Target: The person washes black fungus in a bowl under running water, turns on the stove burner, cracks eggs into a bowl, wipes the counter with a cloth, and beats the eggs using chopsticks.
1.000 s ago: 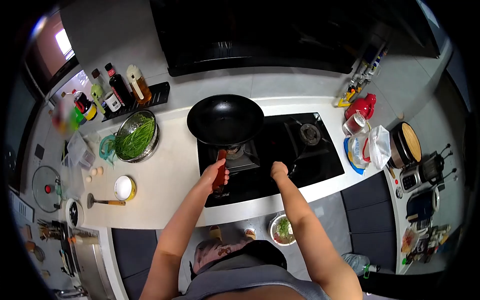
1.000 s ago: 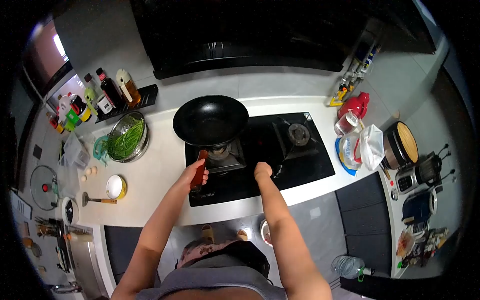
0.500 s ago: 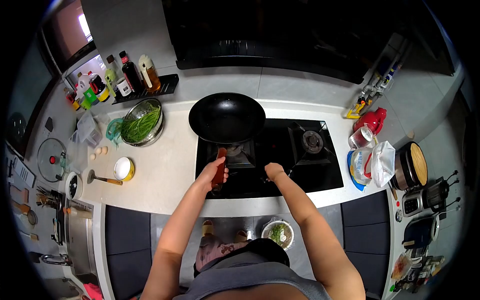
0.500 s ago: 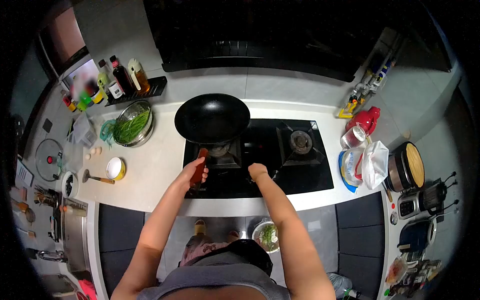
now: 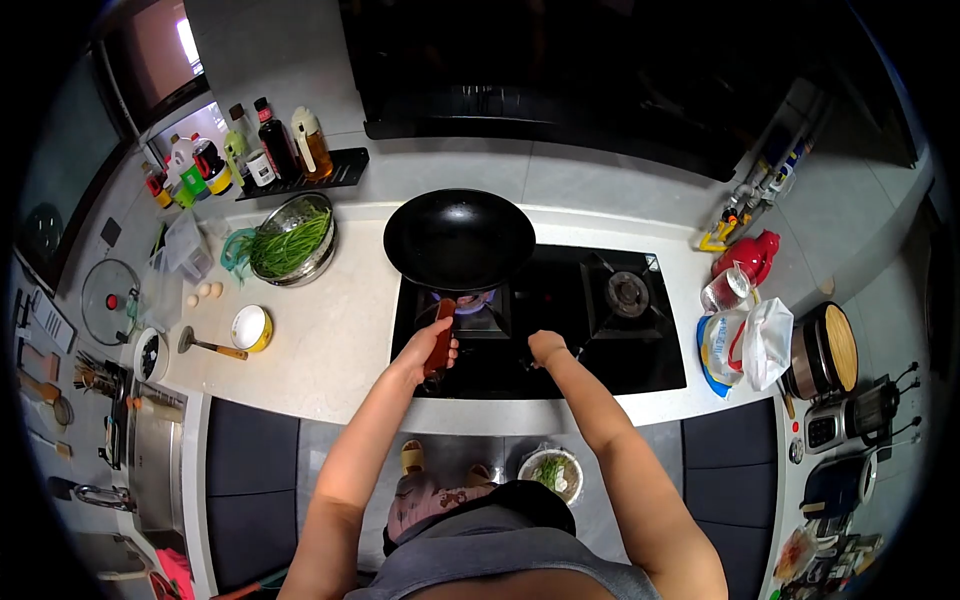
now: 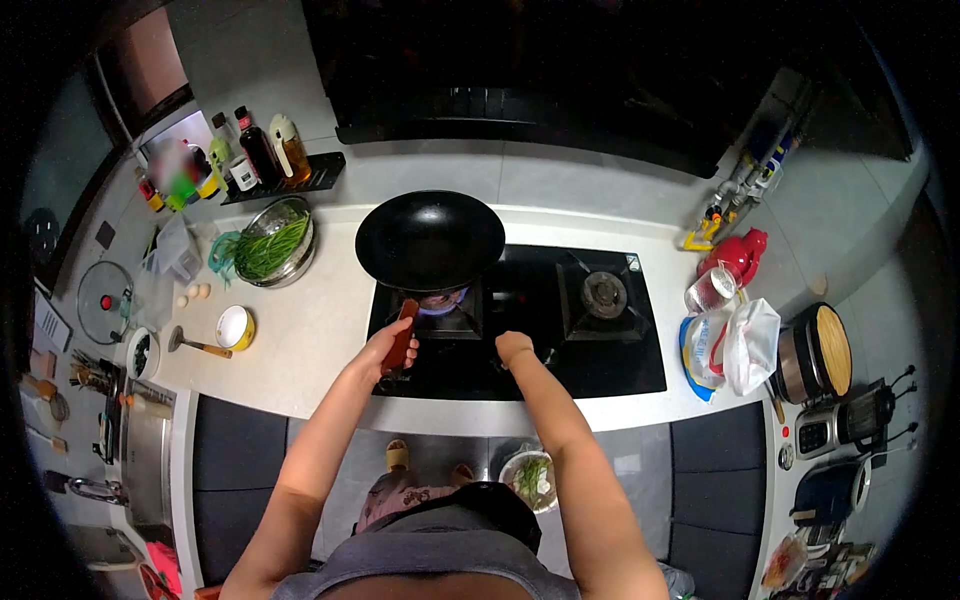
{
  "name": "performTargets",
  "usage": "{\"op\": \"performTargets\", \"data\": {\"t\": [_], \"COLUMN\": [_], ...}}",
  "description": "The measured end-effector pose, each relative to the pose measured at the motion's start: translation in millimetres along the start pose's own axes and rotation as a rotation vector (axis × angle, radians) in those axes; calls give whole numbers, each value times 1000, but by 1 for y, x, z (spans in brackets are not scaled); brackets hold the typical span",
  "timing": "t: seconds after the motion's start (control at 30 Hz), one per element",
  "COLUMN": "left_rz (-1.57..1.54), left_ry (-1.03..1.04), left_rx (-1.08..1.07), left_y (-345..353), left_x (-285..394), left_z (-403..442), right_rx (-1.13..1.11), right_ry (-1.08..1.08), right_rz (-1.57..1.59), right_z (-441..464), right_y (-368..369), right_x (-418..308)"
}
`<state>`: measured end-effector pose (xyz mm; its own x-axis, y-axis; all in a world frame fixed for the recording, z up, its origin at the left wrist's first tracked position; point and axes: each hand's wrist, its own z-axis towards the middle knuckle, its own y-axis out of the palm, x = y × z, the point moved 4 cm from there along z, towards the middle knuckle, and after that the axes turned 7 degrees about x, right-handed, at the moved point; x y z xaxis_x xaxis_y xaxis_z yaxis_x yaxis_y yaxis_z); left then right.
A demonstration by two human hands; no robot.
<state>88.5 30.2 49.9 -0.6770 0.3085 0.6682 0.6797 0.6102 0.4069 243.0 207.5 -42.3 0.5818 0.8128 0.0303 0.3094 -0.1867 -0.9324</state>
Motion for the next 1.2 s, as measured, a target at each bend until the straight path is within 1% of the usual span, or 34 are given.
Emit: {"op": "performTargets", "data": {"t": [0.27, 0.47, 0.6, 0.8, 0.9, 1.0, 1.07, 1.13, 1.2], "left_rz": [-26, -28, -31, -21, 36, -38, -71, -88, -125], "left_ry": [-22, -7, -26, -8, -20, -28, -4, 21, 13], "left_rx": [-16, -14, -33, -41, -18, -18, 8, 12, 10], "left_y": [-2, 1, -3, -2, 0, 5, 8, 12, 12], "left_x": [-2, 1, -3, -2, -9, -31, -46, -59, -73], "left_z": [4, 0, 7, 5, 1, -2, -5, -11, -13], "right_rx": [-12, -22, -37, -35, 141, 497, 674, 824, 892], "right_ry": [-29, -13, -18, 45, 97, 403, 393, 291, 274], "right_rz": [-23, -49, -61, 9, 115, 280, 335, 534, 707], "right_z": [8, -2, -1, -14, -30, -42, -63, -76, -92], "right_y": [13, -6, -2, -11, -16, -18, -32, -34, -44], "right_x": [3, -2, -1, 4, 5, -2, -24, -49, -73]}}
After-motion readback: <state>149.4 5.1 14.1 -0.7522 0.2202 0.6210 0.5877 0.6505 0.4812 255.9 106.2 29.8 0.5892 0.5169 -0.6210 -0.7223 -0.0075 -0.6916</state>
